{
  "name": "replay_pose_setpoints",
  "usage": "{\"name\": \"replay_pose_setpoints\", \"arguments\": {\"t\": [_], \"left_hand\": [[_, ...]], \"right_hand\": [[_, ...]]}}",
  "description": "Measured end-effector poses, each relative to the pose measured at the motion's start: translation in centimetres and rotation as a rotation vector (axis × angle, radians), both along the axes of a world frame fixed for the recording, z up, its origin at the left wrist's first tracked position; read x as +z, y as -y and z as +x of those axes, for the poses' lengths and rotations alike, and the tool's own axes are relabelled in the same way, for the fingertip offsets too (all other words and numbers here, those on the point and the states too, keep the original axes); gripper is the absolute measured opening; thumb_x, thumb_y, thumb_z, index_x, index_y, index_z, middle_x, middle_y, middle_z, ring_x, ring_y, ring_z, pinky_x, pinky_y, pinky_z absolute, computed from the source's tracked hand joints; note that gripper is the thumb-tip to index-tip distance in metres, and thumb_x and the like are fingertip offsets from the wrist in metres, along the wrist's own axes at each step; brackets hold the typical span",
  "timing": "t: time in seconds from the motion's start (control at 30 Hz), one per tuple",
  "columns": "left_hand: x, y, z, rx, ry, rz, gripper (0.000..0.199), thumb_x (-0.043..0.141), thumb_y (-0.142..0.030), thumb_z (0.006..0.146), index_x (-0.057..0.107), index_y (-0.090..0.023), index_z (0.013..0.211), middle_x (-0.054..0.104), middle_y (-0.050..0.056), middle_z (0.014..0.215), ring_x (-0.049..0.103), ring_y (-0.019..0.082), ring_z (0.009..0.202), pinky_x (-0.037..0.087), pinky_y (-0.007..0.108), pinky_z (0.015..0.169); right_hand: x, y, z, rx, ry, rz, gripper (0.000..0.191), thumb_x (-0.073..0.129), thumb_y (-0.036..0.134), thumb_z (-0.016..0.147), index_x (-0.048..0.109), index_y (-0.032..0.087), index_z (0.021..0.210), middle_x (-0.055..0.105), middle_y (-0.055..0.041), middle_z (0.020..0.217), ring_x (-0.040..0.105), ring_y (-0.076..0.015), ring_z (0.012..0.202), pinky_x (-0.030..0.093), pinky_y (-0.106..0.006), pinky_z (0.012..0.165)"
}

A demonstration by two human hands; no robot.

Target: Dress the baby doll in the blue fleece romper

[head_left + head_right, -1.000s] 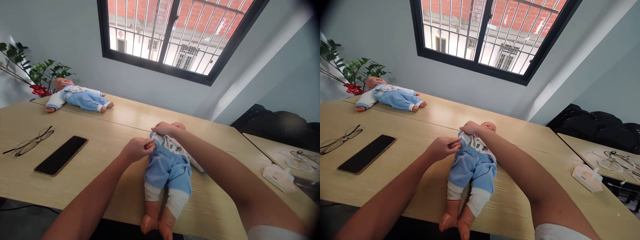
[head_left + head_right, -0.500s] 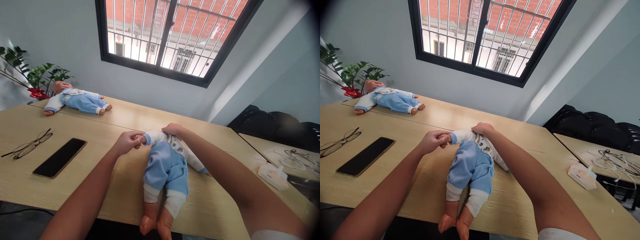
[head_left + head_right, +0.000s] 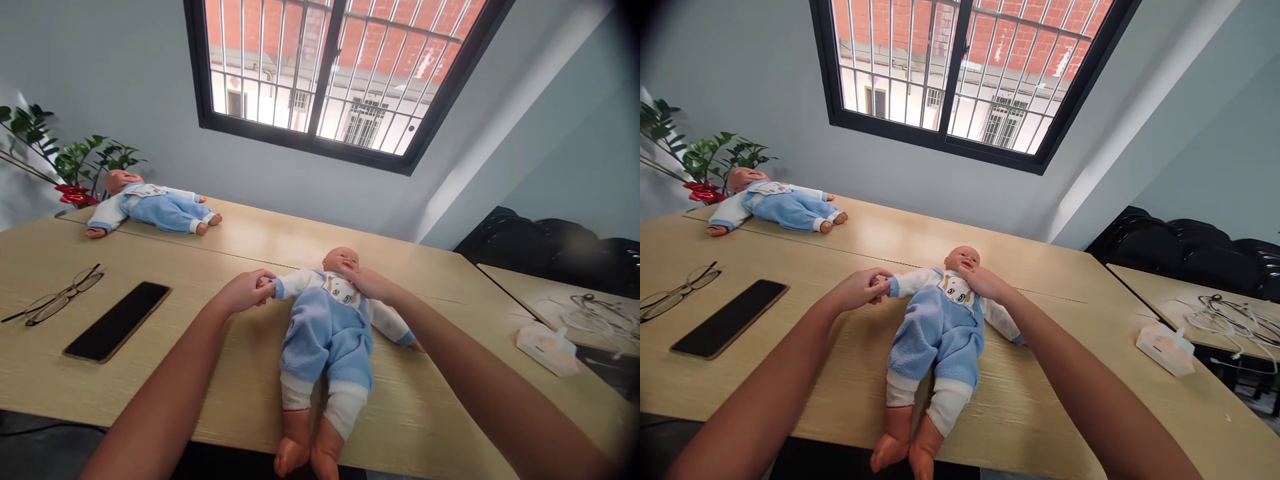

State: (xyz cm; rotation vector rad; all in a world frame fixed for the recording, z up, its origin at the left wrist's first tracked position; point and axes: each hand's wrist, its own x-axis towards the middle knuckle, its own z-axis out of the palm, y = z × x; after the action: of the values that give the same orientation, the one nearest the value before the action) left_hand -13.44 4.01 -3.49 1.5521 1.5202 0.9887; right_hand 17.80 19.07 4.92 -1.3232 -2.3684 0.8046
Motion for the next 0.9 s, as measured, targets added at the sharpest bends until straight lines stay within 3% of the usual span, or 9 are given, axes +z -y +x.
{"name": "replay_pose_setpoints", "arguments": {"t": [0.13, 0.23, 0.3, 0.4, 0.57, 0.63, 0.7, 0.8, 0.9], "left_hand": [[-0.3, 0.0, 0.0, -0.057, -0.065, -0.081, 0.062, 0.06, -0.065, 0.088, 0.061, -0.019, 0.129, 0.071, 0.001, 0.071, 0.065, 0.02, 0.062, 0.046, 0.027, 0.057], [-0.2, 0.0, 0.0, -0.097, -0.127, -0.092, 0.056, 0.059, -0.065, 0.088, 0.066, -0.019, 0.119, 0.07, 0.001, 0.07, 0.061, 0.019, 0.06, 0.042, 0.027, 0.056], [-0.2, 0.1, -0.1, -0.099, -0.166, -0.114, 0.052, 0.058, -0.066, 0.088, 0.069, -0.019, 0.107, 0.069, 0.002, 0.07, 0.057, 0.018, 0.058, 0.039, 0.027, 0.055], [-0.4, 0.0, -0.3, -0.096, -0.225, -0.141, 0.048, 0.056, -0.066, 0.087, 0.069, -0.019, 0.086, 0.066, 0.002, 0.07, 0.054, 0.018, 0.059, 0.037, 0.027, 0.056], [-0.9, 0.2, -0.6, -0.198, -0.247, -0.155, 0.046, 0.053, -0.063, 0.091, 0.067, -0.021, 0.079, 0.067, 0.002, 0.075, 0.059, 0.02, 0.072, 0.043, 0.028, 0.069], [-0.7, 0.3, -0.6, -0.164, -0.287, -0.174, 0.047, 0.052, -0.063, 0.091, 0.07, -0.021, 0.084, 0.07, 0.003, 0.078, 0.062, 0.022, 0.076, 0.046, 0.029, 0.071], [0.0, 0.3, -0.2, -0.028, -0.413, -0.158, 0.047, 0.052, -0.064, 0.091, 0.073, -0.021, 0.09, 0.074, 0.005, 0.085, 0.065, 0.025, 0.08, 0.048, 0.031, 0.073], [2.2, -0.6, 2.5, 0.18, -0.64, 0.05, 0.044, 0.055, -0.059, 0.091, 0.074, -0.021, 0.103, 0.075, 0.01, 0.104, 0.068, 0.03, 0.095, 0.051, 0.038, 0.084], [5.1, -2.5, 8.0, 0.047, -0.676, 0.305, 0.04, 0.055, -0.052, 0.096, 0.071, -0.023, 0.118, 0.073, 0.009, 0.118, 0.065, 0.031, 0.113, 0.048, 0.042, 0.1]], "right_hand": [[-1.7, 2.7, 4.9, 0.11, -0.05, -0.322, 0.065, 0.04, 0.075, 0.095, 0.057, 0.021, 0.064, 0.056, -0.002, 0.059, 0.04, -0.0152, 0.056, 0.034, -0.03, 0.056], [-4.0, 4.1, 8.0, 0.147, -0.178, -0.434, 0.062, 0.048, 0.076, 0.091, 0.052, 0.021, 0.064, 0.045, 0.0027, 0.06, 0.032, -0.0122, 0.055, 0.029, -0.028, 0.054], [-5.5, 4.5, 9.3, 0.108, -0.269, -0.463, 0.054, 0.058, 0.073, 0.087, 0.058, 0.02, 0.075, 0.044, 0.0044, 0.063, 0.031, -0.0114, 0.055, 0.026, -0.026, 0.053], [-7.5, 4.7, 10.1, -0.01, -0.332, -0.261, 0.045, 0.062, 0.063, 0.088, 0.067, 0.019, 0.096, 0.053, 0.0028, 0.07, 0.039, -0.0131, 0.059, 0.031, -0.026, 0.055], [-9.7, 4.9, 9.8, -0.227, -0.271, 0.204, 0.027, 0.06, 0.044, 0.089, 0.072, 0.02, 0.095, 0.06, -0.0002, 0.071, 0.051, -0.0175, 0.066, 0.037, -0.029, 0.063], [-10.1, 5.0, 9.6, -0.273, -0.266, 0.261, 0.022, 0.061, 0.04, 0.088, 0.07, 0.02, 0.092, 0.062, -0.0009, 0.072, 0.053, -0.0181, 0.066, 0.039, -0.029, 0.063], [-10.3, 5.0, 9.5, -0.278, -0.28, 0.264, 0.018, 0.06, 0.038, 0.087, 0.067, 0.021, 0.09, 0.063, -0.0008, 0.073, 0.054, -0.0181, 0.066, 0.039, -0.029, 0.064], [-10.2, 5.3, 9.4, -0.279, -0.334, 0.239, 0.015, 0.061, 0.037, 0.087, 0.062, 0.023, 0.089, 0.059, 0.0012, 0.071, 0.054, -0.0173, 0.064, 0.04, -0.029, 0.063], [-9.9, 5.6, 9.3, -0.278, -0.393, 0.216, 0.014, 0.061, 0.037, 0.088, 0.059, 0.023, 0.088, 0.056, 0.0028, 0.068, 0.052, -0.0168, 0.063, 0.04, -0.028, 0.062]]}}
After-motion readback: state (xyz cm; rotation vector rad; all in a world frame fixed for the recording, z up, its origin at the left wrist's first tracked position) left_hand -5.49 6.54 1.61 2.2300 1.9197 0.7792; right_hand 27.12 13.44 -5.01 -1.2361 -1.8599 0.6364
